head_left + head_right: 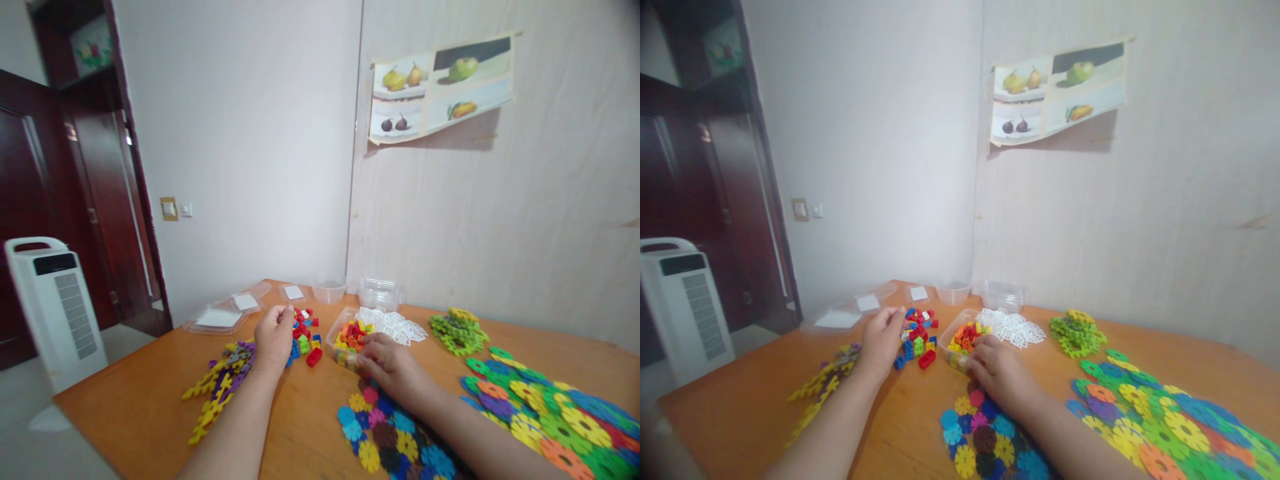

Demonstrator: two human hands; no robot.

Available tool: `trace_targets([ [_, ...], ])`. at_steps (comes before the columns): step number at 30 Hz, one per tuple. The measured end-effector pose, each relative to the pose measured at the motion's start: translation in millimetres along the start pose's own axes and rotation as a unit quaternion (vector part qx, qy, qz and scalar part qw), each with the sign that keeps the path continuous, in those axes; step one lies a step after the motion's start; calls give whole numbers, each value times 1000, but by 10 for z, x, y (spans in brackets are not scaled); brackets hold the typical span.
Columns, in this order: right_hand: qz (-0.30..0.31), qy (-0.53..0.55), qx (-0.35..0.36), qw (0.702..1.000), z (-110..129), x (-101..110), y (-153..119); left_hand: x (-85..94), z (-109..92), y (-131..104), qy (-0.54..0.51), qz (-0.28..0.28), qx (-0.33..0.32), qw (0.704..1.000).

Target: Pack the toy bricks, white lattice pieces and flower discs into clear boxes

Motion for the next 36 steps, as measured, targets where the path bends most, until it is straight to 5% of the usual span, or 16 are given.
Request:
trace_targets([
  [18,13,9,12,1000,51,-26,-8,-75,48,-28,4,33,4,999],
  [23,3,17,-40,999,-24,-39,-7,-61,49,-21,1,26,-1,1000],
  [36,7,30,-16,999,25,-47,-32,11,154,21,-69,-12,46,996],
])
Point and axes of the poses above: each hand's wrist, its own y-axis towards the middle knuckle, its own x-axis out of the back of the hand, z = x × y, the point moved 7 cm from there along y, towards the middle knuckle, and after that the axes turned 14 degrees about -y, right-handed, at the moved point
